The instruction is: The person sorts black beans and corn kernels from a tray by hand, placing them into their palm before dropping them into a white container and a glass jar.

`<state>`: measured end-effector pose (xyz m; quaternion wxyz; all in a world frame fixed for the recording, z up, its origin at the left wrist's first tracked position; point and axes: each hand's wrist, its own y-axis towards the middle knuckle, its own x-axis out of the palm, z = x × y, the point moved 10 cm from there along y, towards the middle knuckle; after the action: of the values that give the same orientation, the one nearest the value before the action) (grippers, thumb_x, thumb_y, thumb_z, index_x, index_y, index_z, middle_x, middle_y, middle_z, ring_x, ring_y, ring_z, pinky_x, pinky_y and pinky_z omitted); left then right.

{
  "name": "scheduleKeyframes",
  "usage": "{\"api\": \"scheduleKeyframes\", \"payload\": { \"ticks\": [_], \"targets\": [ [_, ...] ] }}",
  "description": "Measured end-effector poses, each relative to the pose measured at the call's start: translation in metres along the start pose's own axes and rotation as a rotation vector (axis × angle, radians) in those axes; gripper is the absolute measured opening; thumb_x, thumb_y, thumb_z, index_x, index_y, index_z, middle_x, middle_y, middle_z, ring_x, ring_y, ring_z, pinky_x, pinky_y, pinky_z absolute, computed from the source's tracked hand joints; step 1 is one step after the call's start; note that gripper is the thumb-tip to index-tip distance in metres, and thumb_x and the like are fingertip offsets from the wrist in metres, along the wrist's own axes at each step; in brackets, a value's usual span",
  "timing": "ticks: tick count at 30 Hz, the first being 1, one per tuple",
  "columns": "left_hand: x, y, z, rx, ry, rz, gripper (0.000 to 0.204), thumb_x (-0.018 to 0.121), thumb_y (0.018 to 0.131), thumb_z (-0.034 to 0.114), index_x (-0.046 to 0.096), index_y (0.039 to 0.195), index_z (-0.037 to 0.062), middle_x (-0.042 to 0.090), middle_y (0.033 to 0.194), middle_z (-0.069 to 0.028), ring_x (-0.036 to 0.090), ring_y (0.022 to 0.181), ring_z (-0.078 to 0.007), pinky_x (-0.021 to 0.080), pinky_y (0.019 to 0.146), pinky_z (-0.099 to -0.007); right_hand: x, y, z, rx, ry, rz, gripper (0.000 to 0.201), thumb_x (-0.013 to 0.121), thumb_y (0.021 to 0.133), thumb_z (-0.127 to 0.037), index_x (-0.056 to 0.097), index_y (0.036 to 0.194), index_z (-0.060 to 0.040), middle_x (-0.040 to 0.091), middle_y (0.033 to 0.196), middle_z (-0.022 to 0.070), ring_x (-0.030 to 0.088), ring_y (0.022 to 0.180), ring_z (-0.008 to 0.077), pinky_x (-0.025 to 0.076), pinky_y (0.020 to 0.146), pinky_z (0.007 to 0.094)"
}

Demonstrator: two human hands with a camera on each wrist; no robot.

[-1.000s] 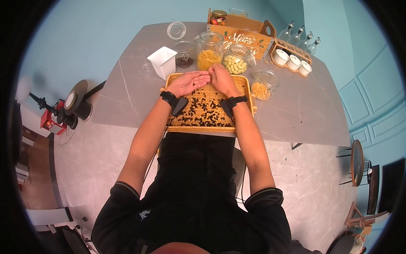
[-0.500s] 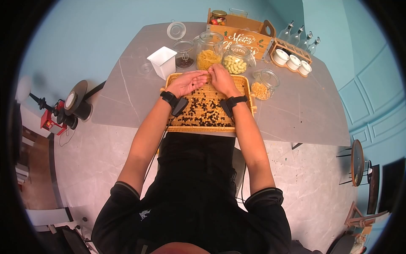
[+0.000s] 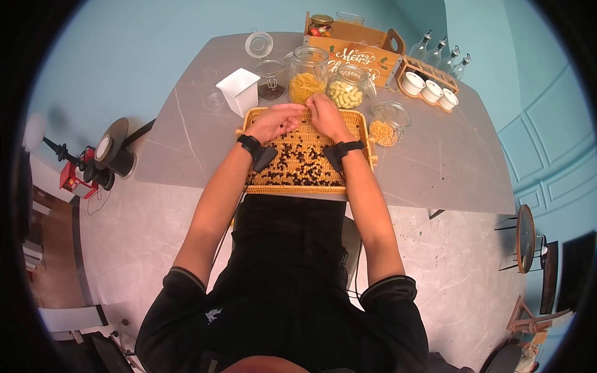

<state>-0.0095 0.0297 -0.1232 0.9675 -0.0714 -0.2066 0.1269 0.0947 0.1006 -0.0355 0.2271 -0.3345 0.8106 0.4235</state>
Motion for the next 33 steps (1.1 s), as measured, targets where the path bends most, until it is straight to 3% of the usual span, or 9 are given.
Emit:
{"api": "scheduleKeyframes", "payload": {
  "ticks": [5, 11, 22, 25, 33],
  "targets": [
    [-0.001, -0.004, 0.006, 0.020, 0.165, 0.052, 0.029, 0.069, 0.099, 0.024, 0.068, 0.123, 0.0071, 0.051, 0.066, 0.0088, 0.042, 0.052, -0.0004, 0.036, 0.046, -0.0170, 0.001, 0.000, 0.001, 0.001, -0.010, -0.007, 0.010, 0.057, 0.096, -0.007, 0.057, 0.095, 0.0031, 0.062, 0.094, 0.0216, 0.059, 0.090, 0.0403, 0.048, 0.082, 0.0460],
    [-0.002, -0.008, 0.010, 0.009, 0.128, 0.108, 0.029, 0.063, 0.103, 0.029, 0.069, 0.121, 0.0075, 0.038, 0.061, 0.0100, 0.035, 0.049, -0.0017, 0.029, 0.044, -0.0184, 0.001, 0.000, 0.000, -0.001, -0.001, -0.011, 0.011, 0.058, 0.097, -0.008, 0.057, 0.095, 0.0031, 0.062, 0.094, 0.0213, 0.059, 0.090, 0.0400, 0.048, 0.082, 0.0460],
    [-0.007, -0.003, -0.001, -0.049, 0.182, 0.098, 0.030, 0.059, 0.106, 0.032, 0.072, 0.117, 0.0075, 0.042, 0.062, 0.0095, 0.037, 0.051, -0.0029, 0.032, 0.045, -0.0191, 0.005, 0.000, 0.000, 0.022, 0.045, -0.044, 0.011, 0.059, 0.097, -0.008, 0.059, 0.096, 0.0029, 0.063, 0.092, 0.0199, 0.060, 0.089, 0.0374, 0.048, 0.082, 0.0446],
    [-0.008, -0.002, -0.002, -0.058, 0.186, 0.092, 0.030, 0.059, 0.105, 0.032, 0.072, 0.117, 0.0080, 0.042, 0.062, 0.0095, 0.038, 0.051, -0.0033, 0.033, 0.045, -0.0196, 0.006, 0.000, 0.003, 0.011, 0.034, -0.046, 0.011, 0.059, 0.098, -0.010, 0.060, 0.098, 0.0012, 0.062, 0.090, 0.0155, 0.059, 0.085, 0.0313, 0.048, 0.080, 0.0398],
    [-0.008, 0.002, -0.005, -0.059, 0.167, 0.048, 0.029, 0.059, 0.105, 0.031, 0.073, 0.114, 0.0070, 0.047, 0.066, 0.0061, 0.042, 0.056, -0.0061, 0.036, 0.049, -0.0212, 0.007, 0.000, -0.001, -0.006, 0.008, -0.068, 0.011, 0.060, 0.096, -0.008, 0.060, 0.096, 0.0032, 0.064, 0.093, 0.0203, 0.060, 0.090, 0.0382, 0.048, 0.082, 0.0450]
  ]
}}
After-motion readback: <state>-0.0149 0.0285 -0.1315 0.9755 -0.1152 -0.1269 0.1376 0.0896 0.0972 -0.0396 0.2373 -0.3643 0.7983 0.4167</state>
